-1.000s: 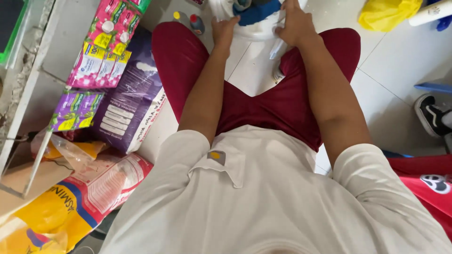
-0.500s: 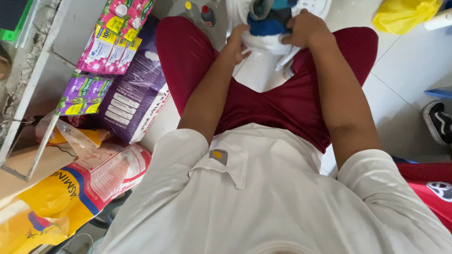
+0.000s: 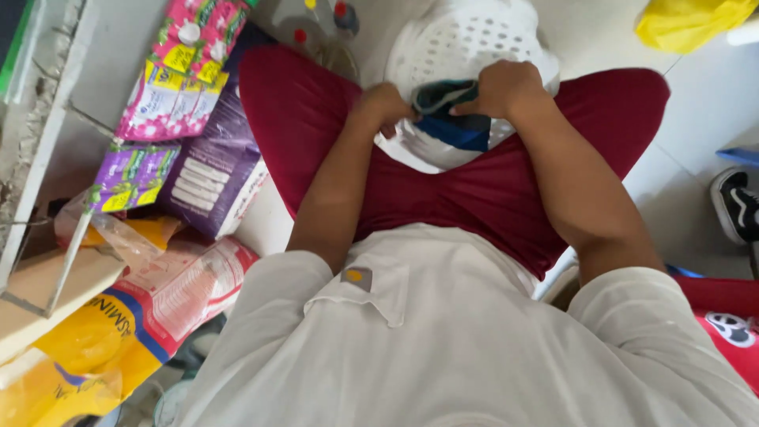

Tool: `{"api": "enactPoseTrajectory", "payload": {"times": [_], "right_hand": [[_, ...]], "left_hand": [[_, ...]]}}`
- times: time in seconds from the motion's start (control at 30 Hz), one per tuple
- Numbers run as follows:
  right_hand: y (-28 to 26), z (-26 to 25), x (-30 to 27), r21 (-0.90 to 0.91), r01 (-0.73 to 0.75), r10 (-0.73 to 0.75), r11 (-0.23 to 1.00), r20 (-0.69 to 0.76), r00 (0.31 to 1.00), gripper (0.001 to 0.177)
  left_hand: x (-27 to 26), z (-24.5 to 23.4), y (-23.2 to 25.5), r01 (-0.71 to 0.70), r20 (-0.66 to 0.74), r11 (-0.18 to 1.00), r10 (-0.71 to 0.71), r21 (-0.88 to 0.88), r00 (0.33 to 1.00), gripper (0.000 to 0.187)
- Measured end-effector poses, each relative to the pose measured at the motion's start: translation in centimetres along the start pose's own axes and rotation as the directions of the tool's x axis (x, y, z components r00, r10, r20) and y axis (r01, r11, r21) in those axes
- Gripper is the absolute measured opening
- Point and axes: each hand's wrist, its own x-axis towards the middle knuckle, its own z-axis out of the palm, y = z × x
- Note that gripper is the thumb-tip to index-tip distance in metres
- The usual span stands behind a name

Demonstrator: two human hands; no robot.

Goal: Wiping down product containers with a cloth and organizing them on shelves in a store.

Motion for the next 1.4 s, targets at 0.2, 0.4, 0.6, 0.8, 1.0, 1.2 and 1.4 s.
{"api": "enactPoseTrajectory", "payload": {"times": [0.2, 0.4, 0.6, 0.8, 1.0, 1.2, 1.4], "right_hand": [[-1.0, -1.7, 0.9, 0.118, 0.249, -0.245, 0.961, -0.047, 0.968, 0.03], [3.4, -0.9, 6.6, 0.454, 0.348, -0.252, 0.82, -0.259, 0.932, 0.027], [2.4, -3.1, 7.4, 0.563, 0.19, -0.178, 0.804, -0.077, 0.981, 0.045], [2.4, -3.6, 8.6, 0.543, 0.145, -0.145, 0.827, -0.042, 0.989, 0.043], [2.6, -3.7, 9.2, 0.531, 0.125, -0.121, 0.838, -0.042, 0.992, 0.034], [2.5, -3.8, 9.5, 0.51, 0.15, -0.174, 0.847, -0.001, 0.985, 0.036], [2.0, -4.9, 10.2, 0.494, 0.085, -0.147, 0.865, 0.088, 0.985, 0.038]], "left_hand": [[-0.5, -5.9, 1.7, -0.024, -0.392, 0.989, 0.081, 0.148, 0.916, 0.056], [13.2, -15.8, -1.3, -0.141, -0.694, 0.985, 0.173, 0.103, 0.699, 0.069], [26.3, -21.4, -9.5, 0.098, -0.601, 0.991, -0.025, 0.089, 0.799, 0.076], [23.5, -19.7, -8.2, 0.191, -0.606, 0.978, -0.205, -0.088, 0.769, 0.114], [17.6, -21.6, -6.1, 0.155, -0.636, 0.969, -0.243, -0.191, 0.733, 0.099], [24.9, -22.7, -10.2, 0.111, -0.556, 0.964, -0.231, -0.241, 0.798, 0.106], [27.6, -20.7, -11.0, 0.043, -0.351, 0.996, -0.069, -0.083, 0.934, 0.093]]}}
